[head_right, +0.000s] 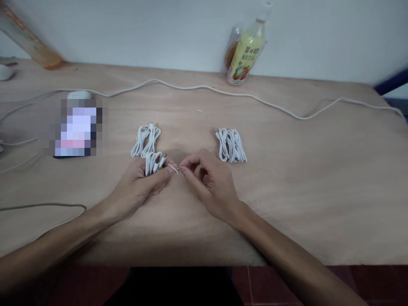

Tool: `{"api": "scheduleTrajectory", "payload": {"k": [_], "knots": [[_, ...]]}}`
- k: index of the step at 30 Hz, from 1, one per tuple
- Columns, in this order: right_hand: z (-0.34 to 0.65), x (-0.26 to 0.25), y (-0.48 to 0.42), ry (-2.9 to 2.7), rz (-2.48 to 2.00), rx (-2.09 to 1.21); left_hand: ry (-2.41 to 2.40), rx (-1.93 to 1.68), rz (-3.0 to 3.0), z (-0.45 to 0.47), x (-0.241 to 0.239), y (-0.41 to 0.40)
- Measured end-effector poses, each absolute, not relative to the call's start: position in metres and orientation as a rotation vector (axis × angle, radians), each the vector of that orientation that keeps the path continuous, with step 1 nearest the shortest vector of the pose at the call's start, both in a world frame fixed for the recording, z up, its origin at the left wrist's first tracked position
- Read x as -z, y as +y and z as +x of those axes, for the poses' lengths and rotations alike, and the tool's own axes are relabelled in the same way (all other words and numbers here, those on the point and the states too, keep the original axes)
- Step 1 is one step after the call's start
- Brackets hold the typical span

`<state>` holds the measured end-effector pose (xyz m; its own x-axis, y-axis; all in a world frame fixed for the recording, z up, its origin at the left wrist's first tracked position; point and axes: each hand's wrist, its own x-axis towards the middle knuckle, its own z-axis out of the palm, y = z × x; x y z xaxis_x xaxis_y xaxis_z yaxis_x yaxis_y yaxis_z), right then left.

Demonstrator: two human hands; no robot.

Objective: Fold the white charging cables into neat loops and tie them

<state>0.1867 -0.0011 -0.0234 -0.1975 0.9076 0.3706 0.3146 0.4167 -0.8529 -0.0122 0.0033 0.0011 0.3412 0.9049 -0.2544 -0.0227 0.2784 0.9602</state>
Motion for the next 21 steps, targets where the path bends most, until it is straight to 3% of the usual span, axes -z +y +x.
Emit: {"api": "scheduleTrajectory", "payload": {"k": [12,21], "knots": [[0.1829,0.0212,0.003,-1.409,-1.083,-1.378,1.095,-0.785,1.277,-0.0149,-0.0019,0.0045],[0.1831,0.0222,0.0018,-1.458,-1.115,-1.223,1.075,-0.81,1.222,-0.0132,-0.0018,0.0042]]}}
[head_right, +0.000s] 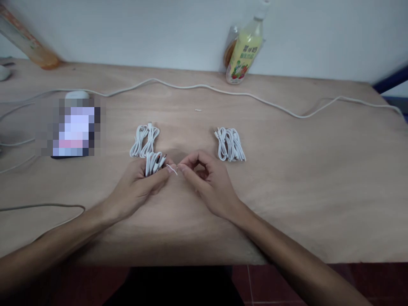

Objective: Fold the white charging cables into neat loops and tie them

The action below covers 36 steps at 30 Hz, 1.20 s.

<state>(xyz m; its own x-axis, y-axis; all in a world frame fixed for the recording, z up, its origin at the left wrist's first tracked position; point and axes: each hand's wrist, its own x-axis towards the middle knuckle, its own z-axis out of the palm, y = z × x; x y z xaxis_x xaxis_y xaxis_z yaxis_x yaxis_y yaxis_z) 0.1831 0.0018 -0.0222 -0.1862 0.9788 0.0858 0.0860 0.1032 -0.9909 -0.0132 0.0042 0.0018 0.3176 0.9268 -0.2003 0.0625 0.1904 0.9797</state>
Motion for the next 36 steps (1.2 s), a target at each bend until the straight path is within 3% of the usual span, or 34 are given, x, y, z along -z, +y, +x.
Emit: {"api": "scheduleTrajectory", "payload": {"k": [4,17,27,36], "knots": [[0.184,0.023,0.0,-1.589,-1.112,-0.956,1.078,-0.798,1.223,-0.013,0.0,0.004],[0.187,0.026,0.0,-1.797,-1.087,-0.65,1.134,-0.837,1.289,-0.012,0.002,0.004],[0.188,0.017,0.004,-1.394,-1.111,-1.271,1.111,-0.803,1.294,-0.014,-0.002,0.004],[0.19,0.013,0.007,-1.411,-1.143,-1.294,1.135,-0.783,1.26,-0.014,0.002,0.005]]}}
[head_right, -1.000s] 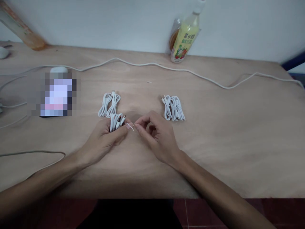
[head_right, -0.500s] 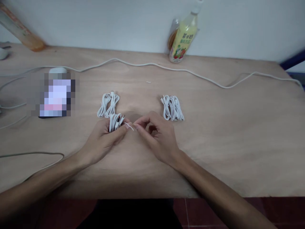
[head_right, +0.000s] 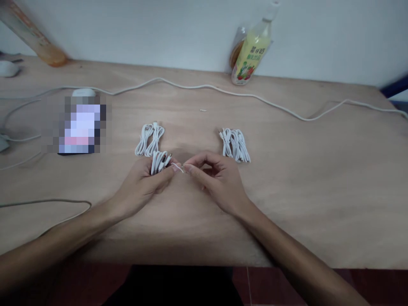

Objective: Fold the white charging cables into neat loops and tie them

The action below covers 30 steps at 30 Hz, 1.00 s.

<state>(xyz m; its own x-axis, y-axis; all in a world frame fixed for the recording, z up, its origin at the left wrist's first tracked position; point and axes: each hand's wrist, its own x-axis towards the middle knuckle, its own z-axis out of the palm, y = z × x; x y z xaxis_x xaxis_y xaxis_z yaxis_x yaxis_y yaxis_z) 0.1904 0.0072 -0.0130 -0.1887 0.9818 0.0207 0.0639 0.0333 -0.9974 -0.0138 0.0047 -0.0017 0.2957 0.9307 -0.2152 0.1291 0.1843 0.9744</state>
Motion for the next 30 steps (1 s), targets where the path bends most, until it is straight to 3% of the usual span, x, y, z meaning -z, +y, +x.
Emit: {"api": "scheduleTrajectory", "payload": {"k": [5,16,26,30], "knots": [[0.1887,0.0154,0.0046,-1.455,-1.113,-1.235,1.137,-0.787,1.223,-0.0126,0.003,0.0044],[0.1875,0.0214,0.0002,-1.713,-0.986,-0.701,1.116,-0.755,1.266,-0.0098,0.0014,0.0033],[0.1864,0.019,0.0001,-1.547,-1.088,-0.867,1.123,-0.841,1.262,-0.0119,0.0003,0.0049],[0.1851,0.0182,0.0024,-1.359,-1.108,-1.106,1.151,-0.939,1.34,-0.011,0.0007,0.0065]]}}
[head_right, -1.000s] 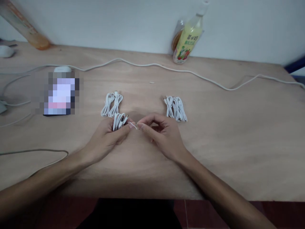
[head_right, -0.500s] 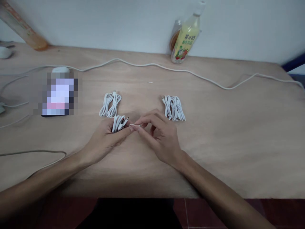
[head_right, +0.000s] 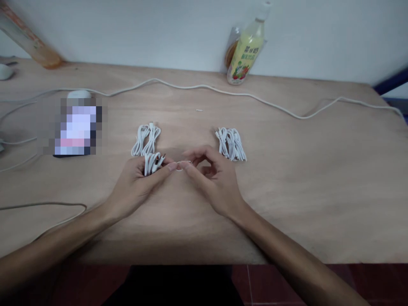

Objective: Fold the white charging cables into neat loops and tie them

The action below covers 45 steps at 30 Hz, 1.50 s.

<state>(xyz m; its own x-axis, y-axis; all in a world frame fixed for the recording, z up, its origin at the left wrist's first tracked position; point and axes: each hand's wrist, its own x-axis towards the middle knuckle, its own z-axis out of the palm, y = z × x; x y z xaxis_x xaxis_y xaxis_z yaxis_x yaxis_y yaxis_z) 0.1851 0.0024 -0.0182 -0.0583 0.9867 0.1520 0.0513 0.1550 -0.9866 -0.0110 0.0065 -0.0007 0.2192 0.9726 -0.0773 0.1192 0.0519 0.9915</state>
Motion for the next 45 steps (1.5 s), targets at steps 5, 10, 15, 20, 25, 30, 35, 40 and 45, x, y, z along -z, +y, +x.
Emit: {"api": "scheduleTrajectory", "payload": {"k": [5,10,15,20,25,30,35,40,45], "knots": [[0.1839,0.0187,0.0051,-1.18,-1.083,-1.507,1.222,-1.053,1.34,-0.0106,0.0046,0.0063],[0.1807,0.0168,0.0015,-1.112,-1.07,-1.564,1.187,-1.075,1.335,-0.0116,0.005,0.005],[0.1795,0.0175,0.0006,-1.099,-1.092,-1.51,1.18,-1.094,1.338,-0.0112,0.0051,0.0048],[0.1798,0.0219,0.0035,-1.048,-1.085,-1.55,1.208,-1.085,1.352,-0.0103,0.003,0.0036],[0.1801,0.0243,0.0037,-1.025,-1.101,-1.568,1.255,-1.05,1.364,-0.011,0.0021,0.0022],[0.1814,0.0229,0.0032,-1.062,-1.125,-1.519,1.285,-1.016,1.39,-0.0113,0.0026,0.0018],[0.183,0.0209,0.0031,-1.14,-1.116,-1.485,1.281,-1.006,1.385,-0.0111,0.0028,0.0022],[0.1844,0.0221,0.0031,-1.169,-1.105,-1.521,1.246,-1.013,1.4,-0.0105,0.0024,0.0026],[0.1845,0.0232,0.0033,-1.126,-1.095,-1.582,1.244,-1.028,1.43,-0.0102,0.0002,0.0029]]}}
